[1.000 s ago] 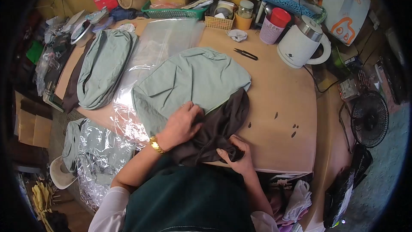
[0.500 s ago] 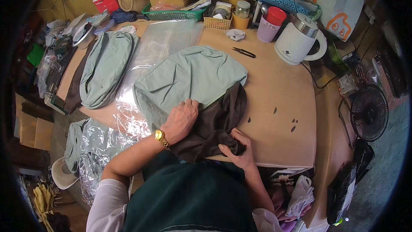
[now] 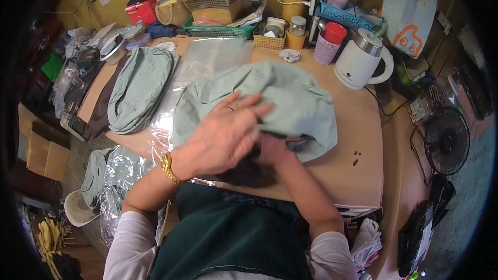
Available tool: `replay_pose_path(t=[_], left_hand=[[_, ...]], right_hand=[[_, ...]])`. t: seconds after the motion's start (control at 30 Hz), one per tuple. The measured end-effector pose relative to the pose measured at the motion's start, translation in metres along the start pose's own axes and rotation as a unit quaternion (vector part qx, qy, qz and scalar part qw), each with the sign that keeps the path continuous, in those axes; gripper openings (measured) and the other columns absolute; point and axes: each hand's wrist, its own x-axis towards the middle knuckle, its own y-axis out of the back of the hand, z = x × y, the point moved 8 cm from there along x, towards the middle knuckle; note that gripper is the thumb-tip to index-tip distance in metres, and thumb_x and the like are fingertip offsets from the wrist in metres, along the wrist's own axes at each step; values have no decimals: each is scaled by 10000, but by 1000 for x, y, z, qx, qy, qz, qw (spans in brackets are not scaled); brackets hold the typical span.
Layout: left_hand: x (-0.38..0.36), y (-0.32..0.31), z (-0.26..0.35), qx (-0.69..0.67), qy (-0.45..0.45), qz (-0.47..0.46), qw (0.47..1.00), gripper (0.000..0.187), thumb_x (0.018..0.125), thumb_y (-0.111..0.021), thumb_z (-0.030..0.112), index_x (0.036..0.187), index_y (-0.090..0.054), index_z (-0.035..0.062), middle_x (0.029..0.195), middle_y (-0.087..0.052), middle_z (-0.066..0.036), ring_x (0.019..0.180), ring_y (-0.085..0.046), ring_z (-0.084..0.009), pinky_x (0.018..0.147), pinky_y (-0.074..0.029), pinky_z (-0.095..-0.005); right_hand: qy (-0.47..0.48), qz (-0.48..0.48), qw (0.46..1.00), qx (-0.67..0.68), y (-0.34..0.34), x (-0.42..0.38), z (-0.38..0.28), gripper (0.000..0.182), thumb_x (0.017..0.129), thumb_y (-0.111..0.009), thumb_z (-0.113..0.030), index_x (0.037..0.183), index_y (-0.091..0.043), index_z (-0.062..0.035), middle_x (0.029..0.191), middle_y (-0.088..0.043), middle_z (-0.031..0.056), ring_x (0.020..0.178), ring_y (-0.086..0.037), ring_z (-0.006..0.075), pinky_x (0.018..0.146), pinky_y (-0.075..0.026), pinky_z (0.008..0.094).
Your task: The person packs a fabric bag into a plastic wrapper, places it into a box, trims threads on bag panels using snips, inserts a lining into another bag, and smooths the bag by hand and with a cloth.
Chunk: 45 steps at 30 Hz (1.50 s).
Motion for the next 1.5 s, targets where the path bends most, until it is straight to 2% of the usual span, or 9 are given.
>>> replay_pose_path(t=[0.2, 0.33, 0.4, 0.6, 0.9, 1.07, 1.1, 1.33, 1.5], left_hand=[[-33, -24, 61, 26, -209, -64, 975, 325, 834, -603, 102, 1151, -571, 37, 1208, -605, -177, 1204, -565, -336, 1040, -396, -529], [-72, -19, 52, -23, -227, 90, 969, 353, 736, -629, 157, 1064, -594, 33, 1155, -583, -157, 1078, -566, -274, 907, -443, -395], [-59, -48, 48, -14, -159, -20, 987, 397, 726, -652, 151, 1094, -585, 18, 1151, -579, -171, 1087, -566, -312, 917, -451, -413], [-22, 32, -68, 323, 127, 108, 932, 441, 860, -645, 241, 1244, -548, 47, 1479, -345, -214, 1412, -204, -474, 1053, -115, -745], [-34, 60, -90, 396, 114, -12, 911, 271, 733, -753, 230, 952, -638, 118, 1545, -314, -48, 1462, -48, -457, 1048, 0, -785], [-29, 57, -56, 244, -34, -19, 969, 186, 660, -696, 52, 807, -591, 94, 1301, -533, -55, 1355, -375, -315, 1142, -178, -630], [-27, 66, -37, 212, -94, 6, 973, 198, 638, -629, -27, 789, -580, 91, 1029, -618, -36, 1093, -575, -247, 1111, -300, -524], [-26, 117, -18, 5, -40, -49, 998, 258, 599, -533, -81, 768, -577, 109, 680, -535, -22, 697, -577, -230, 1014, -363, -449], [-38, 113, -34, 67, -64, -84, 992, 74, 689, -648, 113, 720, -582, 107, 642, -549, -18, 652, -547, -234, 997, -342, -488]], right_hand=[[-122, -169, 970, -127, -10, 33, 37, 601, 844, -601, -472, 1275, -589, -54, 1257, -598, 228, 1256, -496, 371, 1085, -340, 403], [-173, -217, 946, -168, 5, 56, 36, 604, 868, -565, -506, 1250, -601, -39, 1230, -607, 242, 1208, -533, 371, 1048, -375, 398], [-223, -250, 924, -186, 20, 71, 39, 611, 881, -548, -523, 1237, -607, -31, 1217, -612, 249, 1184, -551, 372, 1029, -392, 396], [-406, -400, 797, -202, 44, 95, 62, 645, 918, -494, -575, 1200, -626, -9, 1177, -627, 270, 1112, -607, 372, 973, -444, 390], [-43, -231, 949, -210, 59, 74, -20, 141, 835, -672, -89, 931, -606, -10, 843, -554, 156, 814, -601, 346, 703, -472, 444], [-40, -213, 976, -8, 101, 80, -71, 162, 867, -650, -129, 954, -601, -1, 877, -581, 156, 827, -595, 354, 710, -458, 434], [-92, -249, 964, -22, 104, 78, -71, 195, 896, -626, -174, 989, -594, -6, 898, -593, 161, 841, -596, 361, 725, -456, 440], [-168, -256, 946, -107, 121, 53, -52, 264, 911, -627, -286, 955, -587, -28, 876, -589, 162, 876, -584, 360, 763, -455, 441], [74, -268, 960, -20, 128, 47, -122, 166, 784, -732, -160, 764, -612, -48, 810, -543, 112, 812, -583, 279, 834, -433, 428]])
